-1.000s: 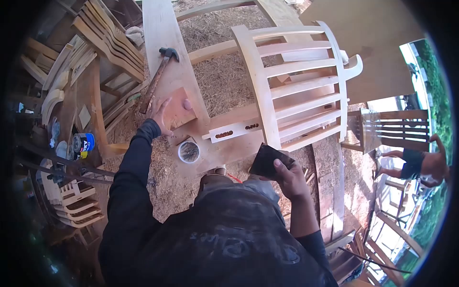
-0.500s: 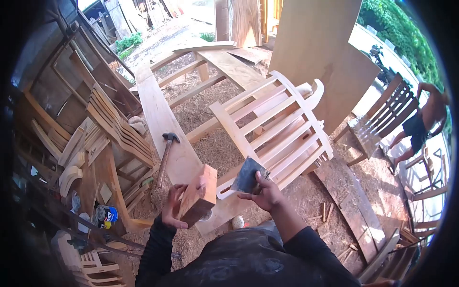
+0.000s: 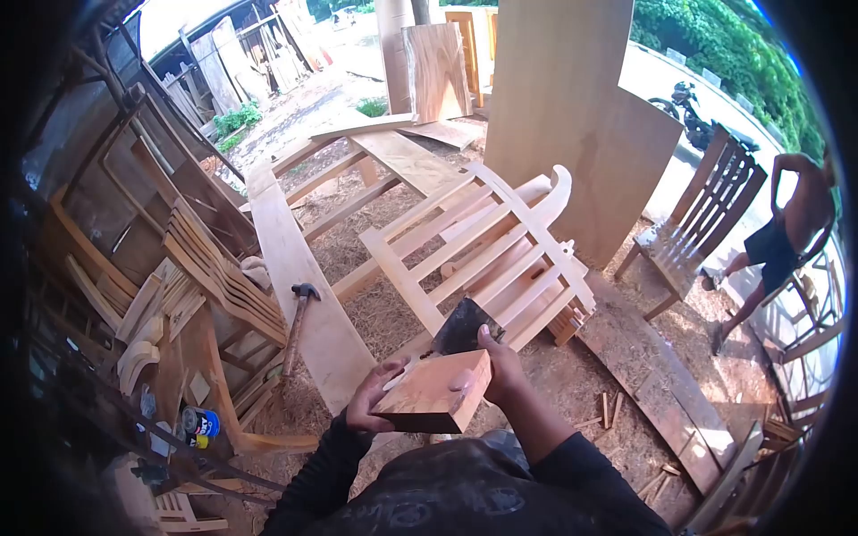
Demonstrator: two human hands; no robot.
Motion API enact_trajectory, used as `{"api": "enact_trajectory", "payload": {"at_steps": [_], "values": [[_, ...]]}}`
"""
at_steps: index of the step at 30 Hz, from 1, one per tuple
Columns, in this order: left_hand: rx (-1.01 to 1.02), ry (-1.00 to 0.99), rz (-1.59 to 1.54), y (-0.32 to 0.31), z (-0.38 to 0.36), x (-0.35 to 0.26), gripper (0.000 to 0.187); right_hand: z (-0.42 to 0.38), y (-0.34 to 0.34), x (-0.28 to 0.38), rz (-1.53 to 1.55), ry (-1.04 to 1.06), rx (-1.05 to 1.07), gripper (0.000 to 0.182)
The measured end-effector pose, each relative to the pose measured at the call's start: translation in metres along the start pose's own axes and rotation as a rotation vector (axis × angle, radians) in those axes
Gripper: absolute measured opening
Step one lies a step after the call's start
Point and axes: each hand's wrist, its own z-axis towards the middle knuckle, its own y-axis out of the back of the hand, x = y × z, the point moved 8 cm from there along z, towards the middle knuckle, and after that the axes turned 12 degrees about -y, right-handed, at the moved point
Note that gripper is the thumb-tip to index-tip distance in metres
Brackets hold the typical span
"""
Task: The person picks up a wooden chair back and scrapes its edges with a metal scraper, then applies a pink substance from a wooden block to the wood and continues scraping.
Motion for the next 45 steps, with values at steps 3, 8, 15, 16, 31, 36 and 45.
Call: {"api": "enact_trajectory", "payload": {"at_steps": [3, 8, 15, 16, 31, 36, 45], "values": [[-0.344, -0.152, -0.442, -0.016, 0.009, 0.007, 0.104, -0.021, -0.015, 0.021, -0.068, 0.200, -0.003, 0.044], [-0.558, -0.332, -0.617, 0.004, 0.014, 0.026, 0.090, -0.034, -0.037, 0.036, -0.370, 0.619, -0.125, 0.029], [-0.763, -0.239, -0.555, 0.035, -0.007, 0.005, 0.067, -0.045, -0.097, 0.014, -0.768, 0.849, -0.046, 0.032], [-0.780, -0.223, -0.550, 0.034, -0.010, 0.001, 0.065, -0.054, -0.113, 0.009, -0.852, 0.925, -0.035, 0.032], [-0.711, -0.454, -0.607, 0.088, 0.019, -0.079, 0.073, -0.120, -0.160, 0.019, -1.400, 1.137, -0.213, 0.028], [-0.682, -0.463, -0.562, 0.081, 0.033, -0.096, 0.073, -0.119, -0.192, -0.016, -1.475, 1.250, -0.078, 0.039], [-0.613, -0.400, -0.576, 0.053, 0.044, -0.083, 0.087, -0.111, -0.198, -0.024, -1.507, 1.168, 0.024, 0.055]]}}
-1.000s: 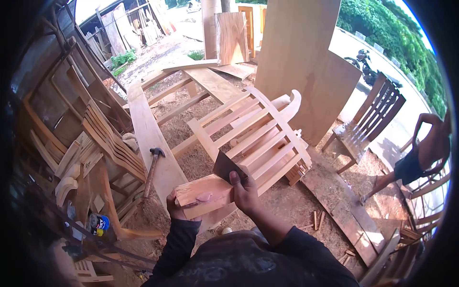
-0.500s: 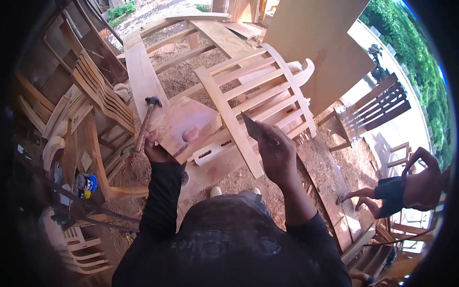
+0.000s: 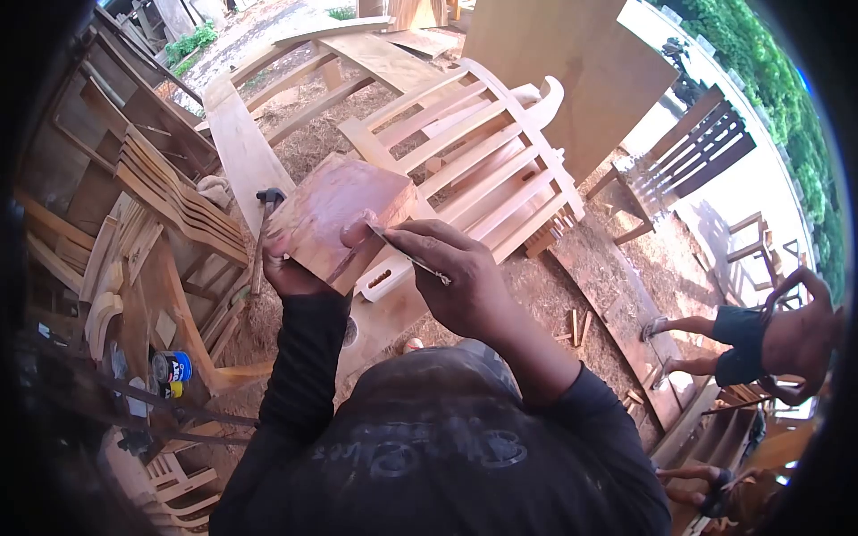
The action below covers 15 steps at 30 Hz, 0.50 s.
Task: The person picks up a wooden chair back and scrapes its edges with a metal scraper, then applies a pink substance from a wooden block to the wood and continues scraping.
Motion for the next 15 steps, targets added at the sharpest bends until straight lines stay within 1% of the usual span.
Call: {"api": "enact_trajectory", "payload": {"at_steps": [3, 6, 9, 12, 15], "values": [[0.010, -0.003, 0.059, -0.013, -0.006, -0.002, 0.090, 0.000, -0.002, 0.004, -0.003, 0.023, 0.053, 0.060], [-0.024, 0.041, 0.014, 0.003, -0.008, 0.002, 0.092, 0.000, -0.003, 0.005, 0.002, 0.061, 0.082, 0.058], [-0.027, 0.010, 0.049, 0.014, -0.009, 0.003, 0.093, -0.001, -0.005, 0.003, 0.028, 0.035, 0.136, 0.057], [-0.050, -0.023, 0.089, 0.025, -0.011, 0.003, 0.093, -0.004, -0.006, 0.001, -0.028, 0.060, 0.156, 0.054], [-0.033, 0.058, 0.048, 0.028, -0.015, 0.011, 0.094, -0.008, -0.008, -0.007, -0.043, 0.041, 0.184, 0.053]]}}
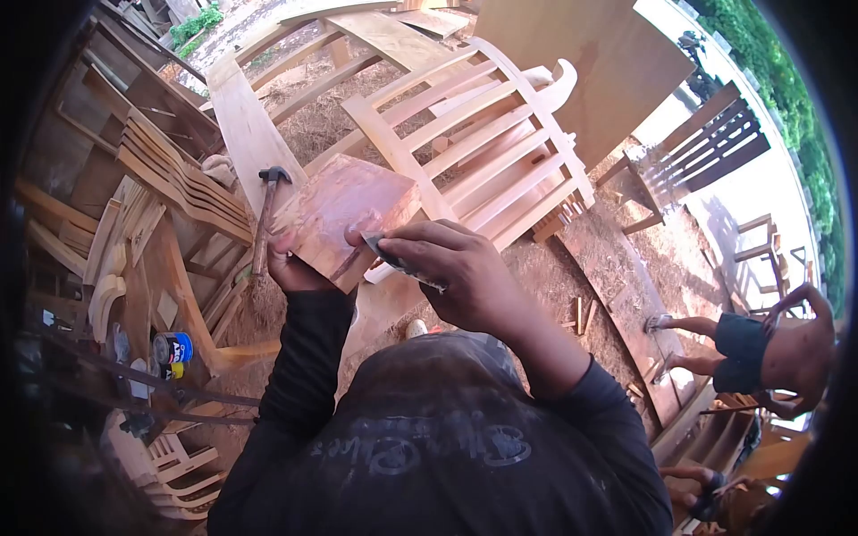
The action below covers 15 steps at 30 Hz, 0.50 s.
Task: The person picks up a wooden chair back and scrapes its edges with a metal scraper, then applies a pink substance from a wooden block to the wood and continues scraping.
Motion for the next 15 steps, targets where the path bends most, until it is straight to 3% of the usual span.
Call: {"api": "enact_trajectory", "payload": {"at_steps": [6, 15], "values": [[-0.064, -0.027, 0.128, 0.000, -0.007, 0.005, 0.095, -0.007, 0.000, -0.007, 0.046, 0.025, -0.017, 0.054], [-0.064, 0.087, 0.098, -0.003, -0.010, 0.022, 0.086, -0.019, 0.004, -0.013, -0.060, 0.014, -0.029, 0.048]]}}
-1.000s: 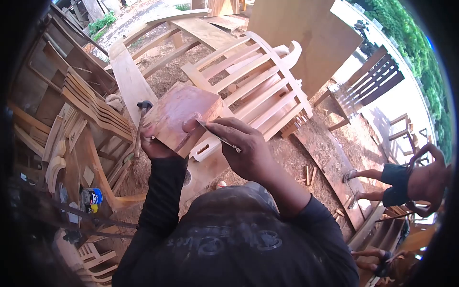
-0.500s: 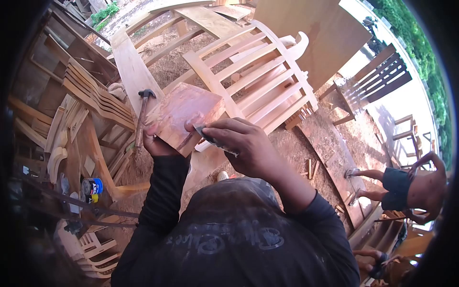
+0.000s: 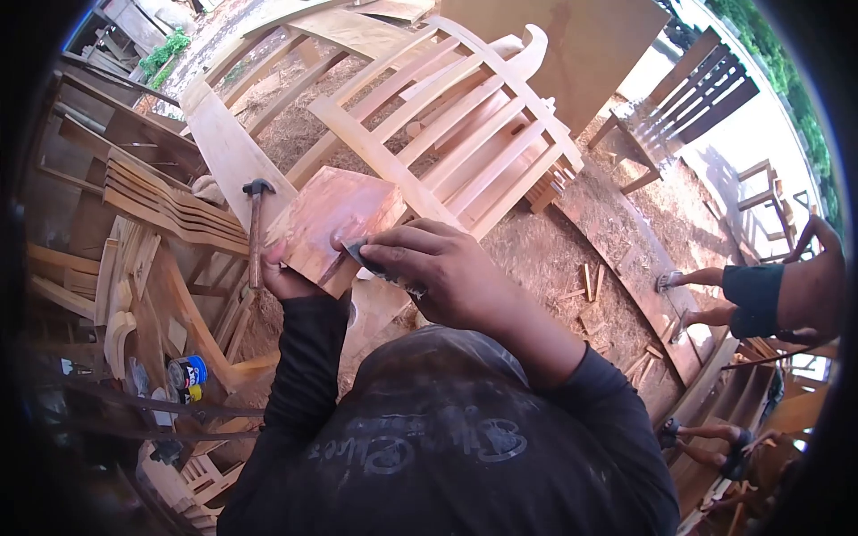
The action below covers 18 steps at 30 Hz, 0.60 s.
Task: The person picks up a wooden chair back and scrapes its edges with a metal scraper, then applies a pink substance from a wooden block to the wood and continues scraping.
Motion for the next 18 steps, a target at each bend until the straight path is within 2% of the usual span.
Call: {"api": "enact_trajectory", "payload": {"at_steps": [6, 8, 9, 10, 11, 14, 18], "values": [[0.007, 0.018, -0.019, 0.015, 0.011, 0.015, 0.085, -0.012, 0.005, -0.004, -0.077, 0.004, -0.050, 0.054], [0.003, 0.096, -0.030, 0.007, 0.009, 0.023, 0.088, -0.019, 0.013, -0.006, -0.028, -0.013, -0.028, 0.050], [-0.055, 0.089, 0.032, 0.021, 0.016, 0.025, 0.089, -0.023, 0.011, -0.011, -0.040, -0.035, -0.026, 0.050], [-0.129, 0.033, 0.096, 0.017, 0.014, 0.029, 0.085, -0.027, 0.008, -0.018, -0.046, -0.054, -0.021, 0.050], [-0.147, 0.072, 0.060, 0.003, 0.005, 0.033, 0.082, -0.032, 0.008, -0.015, -0.064, -0.035, -0.074, 0.046], [0.003, 0.236, 0.113, -0.002, 0.006, 0.063, 0.081, -0.047, 0.015, -0.012, -0.101, -0.013, -0.159, 0.038], [0.060, 0.290, 0.172, 0.003, 0.020, 0.078, 0.081, -0.062, 0.029, -0.020, -0.125, -0.098, -0.182, 0.036]]}}
